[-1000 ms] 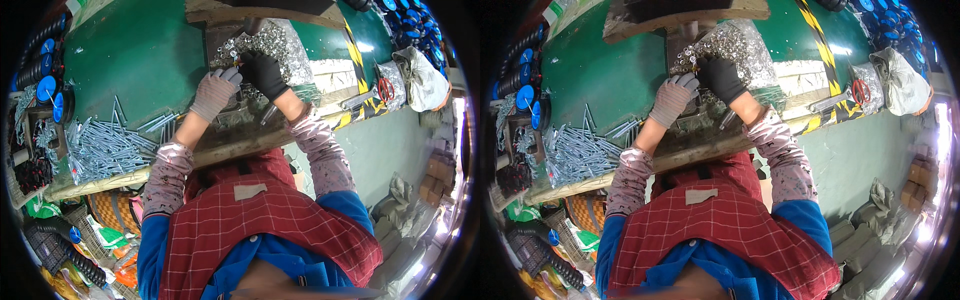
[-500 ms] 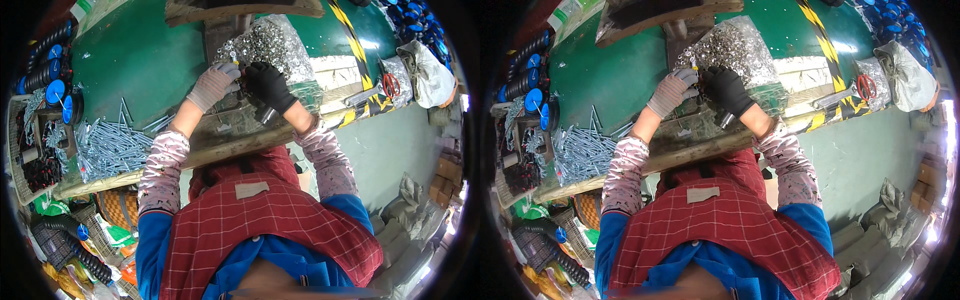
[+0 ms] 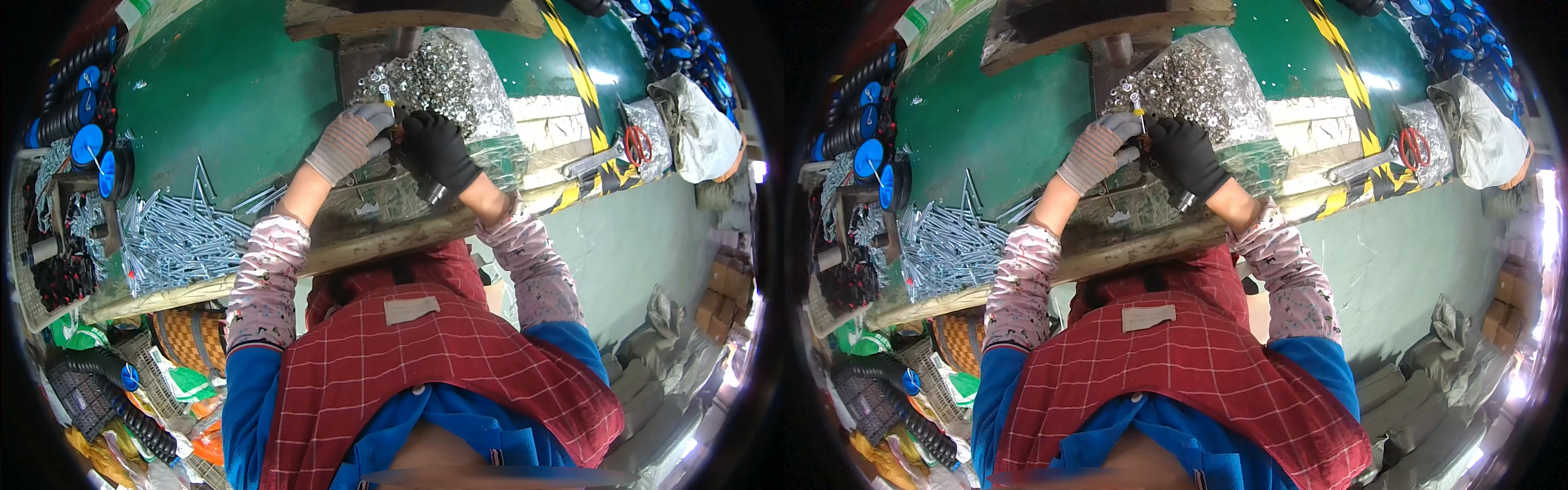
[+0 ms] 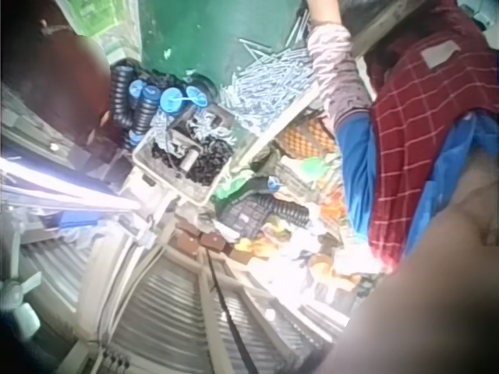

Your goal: The person repeatedly picks up metal rods and small metal rings, then wraps a yellow rubber band around each rod to secure the ring. The person handles the items one at a time and places the assembled units on the work surface.

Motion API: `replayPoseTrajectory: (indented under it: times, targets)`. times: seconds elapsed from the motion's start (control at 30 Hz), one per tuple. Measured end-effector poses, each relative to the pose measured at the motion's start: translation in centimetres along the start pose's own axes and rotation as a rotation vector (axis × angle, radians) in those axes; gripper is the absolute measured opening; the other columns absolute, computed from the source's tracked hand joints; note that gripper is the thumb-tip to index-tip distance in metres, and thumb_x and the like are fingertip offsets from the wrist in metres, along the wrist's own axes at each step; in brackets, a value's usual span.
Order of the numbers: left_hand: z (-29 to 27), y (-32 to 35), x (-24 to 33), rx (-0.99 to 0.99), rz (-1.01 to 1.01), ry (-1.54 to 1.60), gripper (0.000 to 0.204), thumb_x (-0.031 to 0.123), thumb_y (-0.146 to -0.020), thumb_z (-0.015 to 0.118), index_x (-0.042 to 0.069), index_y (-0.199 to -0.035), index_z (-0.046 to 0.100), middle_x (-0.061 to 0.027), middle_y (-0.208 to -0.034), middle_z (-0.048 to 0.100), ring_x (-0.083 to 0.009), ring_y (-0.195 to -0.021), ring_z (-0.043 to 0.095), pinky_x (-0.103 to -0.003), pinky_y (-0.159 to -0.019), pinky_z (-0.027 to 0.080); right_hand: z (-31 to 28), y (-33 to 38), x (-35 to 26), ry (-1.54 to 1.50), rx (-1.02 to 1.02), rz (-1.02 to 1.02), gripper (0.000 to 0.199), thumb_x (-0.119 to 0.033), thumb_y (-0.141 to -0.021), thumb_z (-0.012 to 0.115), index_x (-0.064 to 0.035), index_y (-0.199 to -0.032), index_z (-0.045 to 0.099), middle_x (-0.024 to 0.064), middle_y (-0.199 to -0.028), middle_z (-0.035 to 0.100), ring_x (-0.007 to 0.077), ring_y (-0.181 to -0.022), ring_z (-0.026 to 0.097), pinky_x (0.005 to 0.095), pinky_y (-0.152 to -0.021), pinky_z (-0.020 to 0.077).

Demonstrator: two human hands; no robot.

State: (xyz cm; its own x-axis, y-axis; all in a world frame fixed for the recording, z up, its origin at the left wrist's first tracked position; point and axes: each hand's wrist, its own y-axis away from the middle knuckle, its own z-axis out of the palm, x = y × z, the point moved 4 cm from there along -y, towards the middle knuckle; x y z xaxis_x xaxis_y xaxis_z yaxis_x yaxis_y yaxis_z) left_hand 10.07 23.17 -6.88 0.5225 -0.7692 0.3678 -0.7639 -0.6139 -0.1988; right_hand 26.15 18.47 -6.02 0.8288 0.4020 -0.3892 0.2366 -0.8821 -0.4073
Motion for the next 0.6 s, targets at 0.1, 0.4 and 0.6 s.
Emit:
replayPoseTrajectory:
  times: [0.1,0.4,0.6]
  targets:
    - [0.21,-0.13,-0.13,0.009,0.017,-0.002,0.041,0.033,-0.087,0.065,0.01,-0.12,0.058,-0.0093,-0.131,0.056,-0.0316,-0.118,0.055,-0.044,-0.1,0.045,-0.22,-0.24,-0.15,-0.006,0.032,-0.03,0.016,-0.017,-0.073,0.071,-0.0128,-0.085,0.062,0.0075,-0.081,0.061,0.0313,-0.073,0.064,0.0423,-0.062,0.053]
    - [0.36,-0.01,0.01,0.047,0.027,-0.024,0.04,0.032,-0.087,0.066,0.01,-0.119,0.059,-0.0098,-0.128,0.056,-0.0315,-0.115,0.055,-0.043,-0.095,0.046,-0.22,-0.61,0.4,-0.043,-0.07,-0.059,0.022,-0.021,-0.077,0.07,-0.0113,-0.095,0.063,0.0099,-0.087,0.065,0.0338,-0.08,0.063,0.0451,-0.065,0.0539]
    - [-0.01,-0.37,-0.26,0.001,0.001,0.071,0.037,0.032,-0.086,0.067,0.009,-0.116,0.06,-0.0103,-0.126,0.057,-0.0313,-0.114,0.056,-0.043,-0.094,0.047,-0.27,-1.01,0.4,-0.113,-0.032,-0.108,0.015,-0.011,-0.071,0.071,-0.0122,-0.081,0.06,0.007,-0.078,0.061,0.0315,-0.074,0.063,0.0419,-0.063,0.0521]
